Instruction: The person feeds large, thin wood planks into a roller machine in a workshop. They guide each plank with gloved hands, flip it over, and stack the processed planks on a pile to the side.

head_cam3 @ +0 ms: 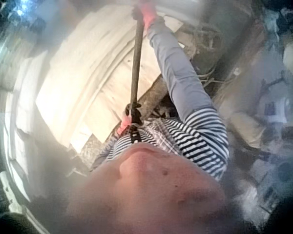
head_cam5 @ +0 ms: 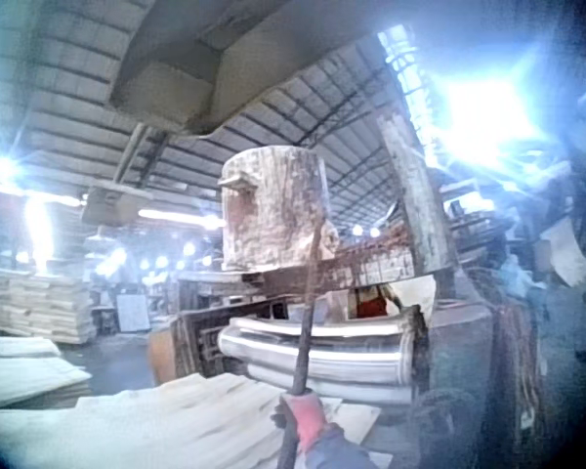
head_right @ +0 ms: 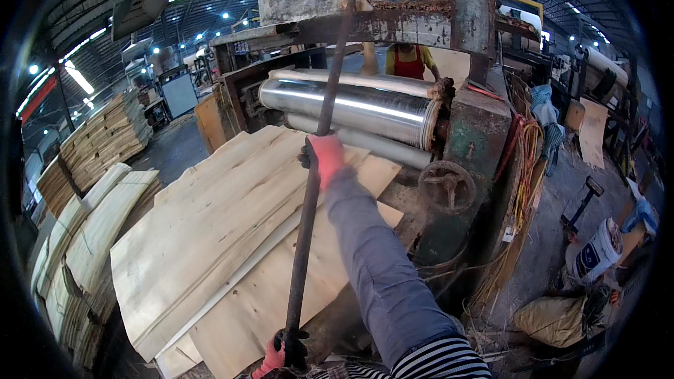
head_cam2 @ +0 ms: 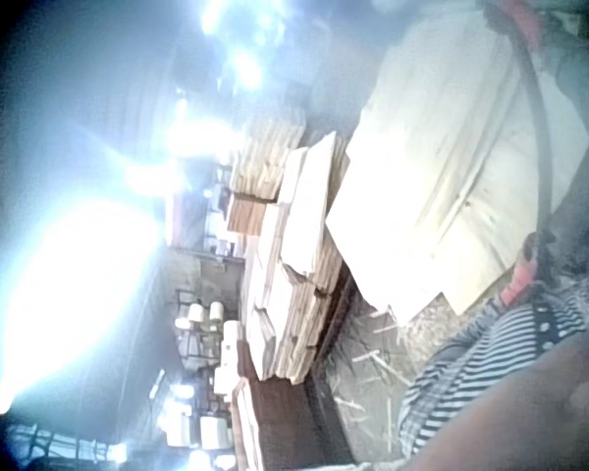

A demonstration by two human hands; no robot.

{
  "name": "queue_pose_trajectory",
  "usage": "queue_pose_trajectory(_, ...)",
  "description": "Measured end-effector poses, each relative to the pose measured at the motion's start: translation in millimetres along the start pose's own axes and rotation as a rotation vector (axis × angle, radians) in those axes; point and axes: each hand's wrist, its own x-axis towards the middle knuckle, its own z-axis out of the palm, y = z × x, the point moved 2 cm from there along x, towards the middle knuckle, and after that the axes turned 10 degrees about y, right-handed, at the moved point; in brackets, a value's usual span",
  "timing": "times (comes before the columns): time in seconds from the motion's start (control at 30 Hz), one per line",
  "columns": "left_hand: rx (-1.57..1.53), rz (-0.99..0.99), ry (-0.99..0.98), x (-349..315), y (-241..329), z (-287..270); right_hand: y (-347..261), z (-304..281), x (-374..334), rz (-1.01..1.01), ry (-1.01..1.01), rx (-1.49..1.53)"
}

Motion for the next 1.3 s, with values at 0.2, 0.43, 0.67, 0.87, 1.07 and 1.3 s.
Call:
queue_pose_trajectory(0.2, -0.023, -0.121, -0.097, 2, 43, 7, 2, 7, -1, 0.013, 0.009, -0.017)
queue_pose_trajectory(0.43, -0.029, -0.165, -0.039, 6, 30, 5, 3, 6, 6, -0.013, 0.029, -0.042)
queue_pose_trajectory(0.67, 0.061, -0.006, -0.027, 11, 10, -1, 2, 7, 6, -0.009, 0.02, -0.028)
queue_pose_trajectory(0.87, 0.097, -0.032, -0.053, 8, 16, 0, -1, 7, 9, -0.018, 0.018, -0.029)
queue_pose_trajectory(1.07, 0.077, -0.161, -0.016, 3, 20, 2, -1, 4, 12, -0.015, 0.029, -0.065)
queue_pose_trajectory(1.3, 0.126, -0.207, -0.014, 2, 17, 0, 1, 2, 14, -0.014, 0.01, -0.03)
